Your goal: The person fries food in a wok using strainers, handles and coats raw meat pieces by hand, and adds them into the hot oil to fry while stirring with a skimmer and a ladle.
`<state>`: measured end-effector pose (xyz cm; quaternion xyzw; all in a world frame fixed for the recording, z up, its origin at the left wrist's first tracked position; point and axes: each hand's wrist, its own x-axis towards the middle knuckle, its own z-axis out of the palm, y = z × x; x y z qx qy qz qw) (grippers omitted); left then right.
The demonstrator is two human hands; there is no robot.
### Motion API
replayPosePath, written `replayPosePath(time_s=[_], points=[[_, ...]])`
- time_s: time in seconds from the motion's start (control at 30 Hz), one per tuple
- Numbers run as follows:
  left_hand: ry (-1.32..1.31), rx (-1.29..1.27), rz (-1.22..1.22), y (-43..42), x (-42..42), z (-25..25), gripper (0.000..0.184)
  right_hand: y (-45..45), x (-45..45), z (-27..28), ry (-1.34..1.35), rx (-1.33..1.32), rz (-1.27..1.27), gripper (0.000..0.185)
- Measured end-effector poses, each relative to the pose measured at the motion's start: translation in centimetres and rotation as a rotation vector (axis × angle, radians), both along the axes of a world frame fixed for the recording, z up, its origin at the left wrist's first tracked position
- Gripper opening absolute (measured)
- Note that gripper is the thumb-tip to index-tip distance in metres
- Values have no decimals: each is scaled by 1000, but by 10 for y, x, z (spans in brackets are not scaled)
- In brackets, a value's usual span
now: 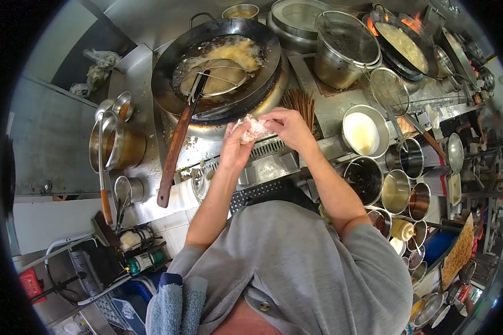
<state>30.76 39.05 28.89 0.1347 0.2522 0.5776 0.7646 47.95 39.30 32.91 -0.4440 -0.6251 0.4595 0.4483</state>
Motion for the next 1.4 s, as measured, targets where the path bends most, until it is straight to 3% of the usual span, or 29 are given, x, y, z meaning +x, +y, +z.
replayPosePath(time_s=[0.13,0.23,0.37,0.53,0.63,0.67,0.77,0.9,0.97,1.03,1.13,1.23,1.3,1.37,1.4], points=[[-13,-35,-156,-6,-3,12,29,5,-6,-19,248,-125,-97,22],[65,31,-169,-5,-4,5,28,3,-12,-21,305,-292,1,23],[147,87,-76,-1,-6,-15,30,-1,-11,3,-342,17,62,21],[119,152,52,2,-3,-3,31,16,-4,1,-330,221,-17,12],[105,75,42,5,-17,3,31,29,12,-18,210,-149,-73,10],[150,42,12,4,-21,4,29,32,13,-28,234,-153,-17,7],[141,9,-80,4,-24,-13,29,16,-8,-16,690,-523,-21,11],[100,-74,-81,-5,-18,-7,29,31,18,-48,1229,-831,62,17],[102,-111,-101,-10,-22,-8,30,58,26,-29,1159,-767,-205,18],[105,-111,-100,-12,-28,-14,31,78,31,20,790,-347,-55,27],[112,-132,-91,-19,-34,-3,33,152,31,38,748,-191,74,31],[77,-121,-82,-28,-37,-2,32,213,-2,47,736,-308,42,29],[92,-124,-74,-33,-38,-1,34,237,-38,50,367,-169,-158,38],[94,-121,-74,-36,-39,0,35,262,-77,43,-415,462,-363,47],[95,-119,-79,-37,-39,1,36,268,-93,42,-545,472,-233,42]])
